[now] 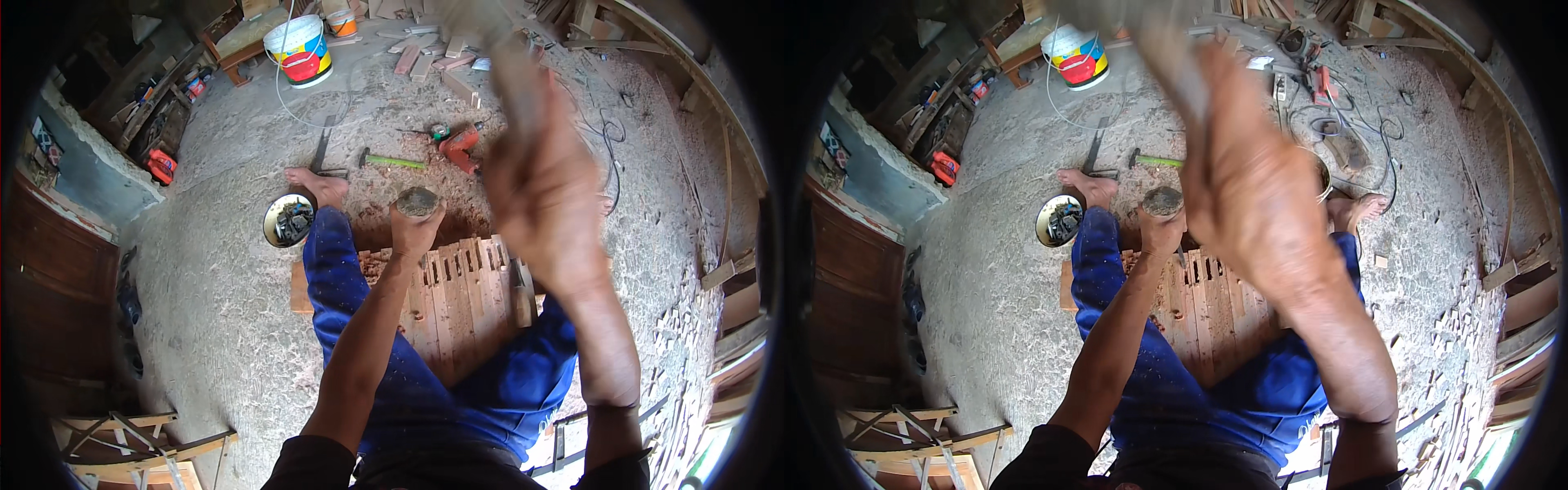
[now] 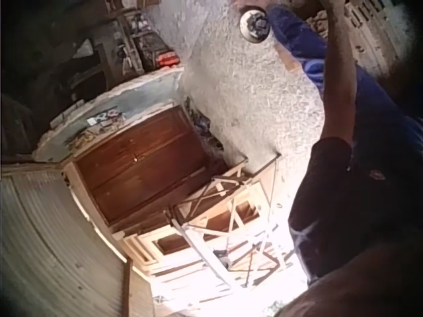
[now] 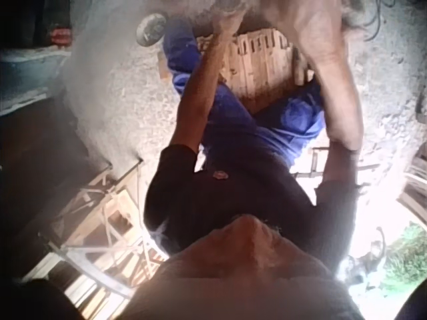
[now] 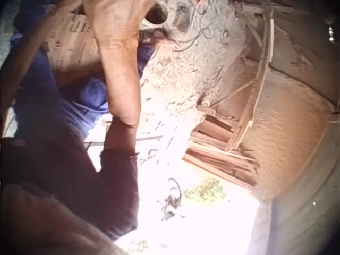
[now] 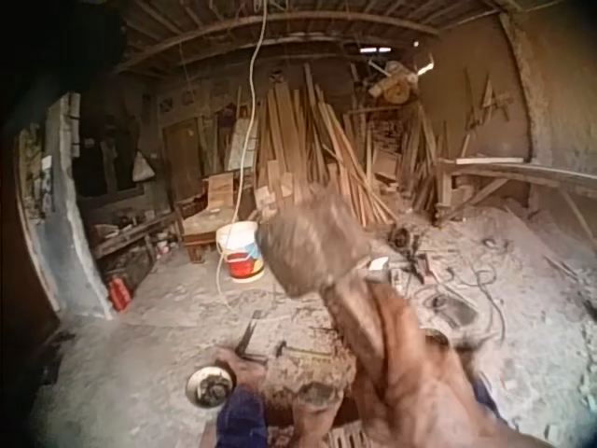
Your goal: The person carves a wooden workpiece by hand using a chisel and a hammer. They strike the chisel with the hammer to remove small pieces of wood, periodically repositioning the workpiece and clearing away wood shavings.
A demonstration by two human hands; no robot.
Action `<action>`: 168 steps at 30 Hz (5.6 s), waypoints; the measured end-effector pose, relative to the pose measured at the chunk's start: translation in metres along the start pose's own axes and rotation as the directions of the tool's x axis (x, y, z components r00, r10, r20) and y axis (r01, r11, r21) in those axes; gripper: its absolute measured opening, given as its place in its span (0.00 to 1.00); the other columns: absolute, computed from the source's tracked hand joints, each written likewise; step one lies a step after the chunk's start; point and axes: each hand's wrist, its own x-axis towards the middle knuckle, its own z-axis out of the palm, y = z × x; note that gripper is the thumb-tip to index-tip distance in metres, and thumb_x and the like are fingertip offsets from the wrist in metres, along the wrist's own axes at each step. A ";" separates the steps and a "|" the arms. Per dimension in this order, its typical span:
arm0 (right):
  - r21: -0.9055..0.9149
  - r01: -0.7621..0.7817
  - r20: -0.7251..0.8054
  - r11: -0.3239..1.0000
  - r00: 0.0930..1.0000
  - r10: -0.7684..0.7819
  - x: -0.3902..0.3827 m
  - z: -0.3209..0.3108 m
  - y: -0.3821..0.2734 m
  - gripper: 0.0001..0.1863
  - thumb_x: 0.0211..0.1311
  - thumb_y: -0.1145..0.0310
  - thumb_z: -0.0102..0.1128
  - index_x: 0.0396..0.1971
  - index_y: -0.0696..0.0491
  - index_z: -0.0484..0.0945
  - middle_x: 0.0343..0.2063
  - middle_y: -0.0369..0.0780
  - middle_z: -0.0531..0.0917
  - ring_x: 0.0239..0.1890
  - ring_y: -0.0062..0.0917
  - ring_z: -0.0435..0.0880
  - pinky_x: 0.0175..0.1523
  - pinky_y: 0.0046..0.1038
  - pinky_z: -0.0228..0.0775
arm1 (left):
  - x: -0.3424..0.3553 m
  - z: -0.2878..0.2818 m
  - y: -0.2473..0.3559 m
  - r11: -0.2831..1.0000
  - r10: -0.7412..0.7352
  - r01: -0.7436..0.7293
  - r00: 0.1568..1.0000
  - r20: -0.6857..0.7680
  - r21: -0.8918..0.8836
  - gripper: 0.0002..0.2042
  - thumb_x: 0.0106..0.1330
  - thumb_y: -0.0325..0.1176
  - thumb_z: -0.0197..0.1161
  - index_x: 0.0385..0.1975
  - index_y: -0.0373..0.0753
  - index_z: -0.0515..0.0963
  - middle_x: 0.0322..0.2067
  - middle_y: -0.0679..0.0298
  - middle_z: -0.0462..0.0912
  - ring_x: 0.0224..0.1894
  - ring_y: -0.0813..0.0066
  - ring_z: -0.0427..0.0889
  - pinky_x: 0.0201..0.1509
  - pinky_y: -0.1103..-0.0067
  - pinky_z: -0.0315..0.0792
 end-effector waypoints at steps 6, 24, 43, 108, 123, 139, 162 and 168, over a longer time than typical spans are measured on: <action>-0.262 -0.150 0.706 0.953 0.644 0.295 -0.094 0.017 0.022 0.42 0.49 0.77 0.61 0.68 0.59 0.56 0.30 0.56 0.84 0.32 0.52 0.86 0.38 0.47 0.80 | -0.037 0.007 0.012 0.956 0.223 -0.218 0.975 0.006 -0.195 0.18 0.54 0.17 0.69 0.45 0.34 0.76 0.41 0.65 0.83 0.42 0.76 0.81 0.48 0.76 0.76; -0.416 0.115 0.784 0.902 0.548 0.291 -0.071 0.047 0.037 0.32 0.53 0.79 0.53 0.62 0.59 0.60 0.33 0.58 0.84 0.36 0.50 0.86 0.44 0.47 0.79 | -0.005 0.004 -0.006 0.999 0.042 -0.041 0.997 -0.065 0.020 0.09 0.57 0.21 0.69 0.37 0.33 0.80 0.34 0.64 0.85 0.35 0.75 0.83 0.40 0.75 0.77; 0.028 -0.066 0.068 0.997 0.996 0.063 0.029 -0.001 0.001 0.31 0.59 0.84 0.51 0.65 0.60 0.58 0.32 0.47 0.84 0.29 0.35 0.86 0.32 0.34 0.80 | 0.011 0.000 -0.014 0.996 0.060 -0.056 0.996 -0.060 0.074 0.06 0.59 0.26 0.71 0.32 0.32 0.82 0.33 0.63 0.86 0.33 0.78 0.83 0.39 0.77 0.75; -0.330 -0.076 0.725 0.941 0.618 0.304 -0.106 0.075 0.072 0.32 0.58 0.79 0.50 0.65 0.57 0.61 0.37 0.61 0.82 0.39 0.53 0.85 0.45 0.45 0.79 | -0.020 0.011 -0.020 0.993 0.113 -0.115 0.990 -0.084 -0.018 0.06 0.57 0.24 0.69 0.33 0.32 0.80 0.28 0.62 0.84 0.30 0.74 0.82 0.35 0.75 0.75; 0.112 0.012 -0.246 0.994 0.969 0.016 0.045 0.024 0.026 0.25 0.57 0.79 0.57 0.56 0.61 0.63 0.39 0.58 0.83 0.40 0.49 0.87 0.45 0.43 0.81 | 0.008 0.013 -0.027 0.997 0.072 -0.074 0.992 -0.106 -0.024 0.07 0.56 0.24 0.70 0.34 0.33 0.81 0.31 0.60 0.87 0.34 0.73 0.85 0.39 0.77 0.77; -0.106 -0.265 0.548 0.958 0.788 0.279 -0.012 0.054 0.056 0.31 0.55 0.75 0.58 0.62 0.57 0.63 0.33 0.59 0.83 0.36 0.52 0.85 0.43 0.46 0.77 | 0.057 0.005 -0.061 0.993 -0.059 0.069 0.993 -0.103 0.095 0.06 0.55 0.26 0.71 0.29 0.33 0.83 0.31 0.60 0.88 0.35 0.71 0.86 0.39 0.73 0.76; 0.412 -0.901 0.660 -0.138 0.190 0.726 -0.284 0.084 0.065 0.34 0.58 0.74 0.64 0.64 0.58 0.62 0.24 0.38 0.81 0.17 0.20 0.76 0.21 0.22 0.68 | 0.067 0.014 -0.069 0.865 -0.140 0.221 0.968 -0.206 0.450 0.04 0.56 0.27 0.64 0.24 0.34 0.79 0.17 0.57 0.80 0.18 0.66 0.79 0.25 0.69 0.74; 0.254 -0.934 0.740 -0.251 0.020 0.672 -0.299 0.075 0.070 0.33 0.59 0.77 0.63 0.65 0.53 0.61 0.24 0.37 0.80 0.18 0.20 0.77 0.19 0.24 0.69 | 0.110 0.000 -0.149 0.564 -0.806 0.807 0.584 -0.092 0.175 0.08 0.60 0.31 0.66 0.22 0.42 0.73 0.14 0.68 0.69 0.13 0.76 0.66 0.16 0.76 0.60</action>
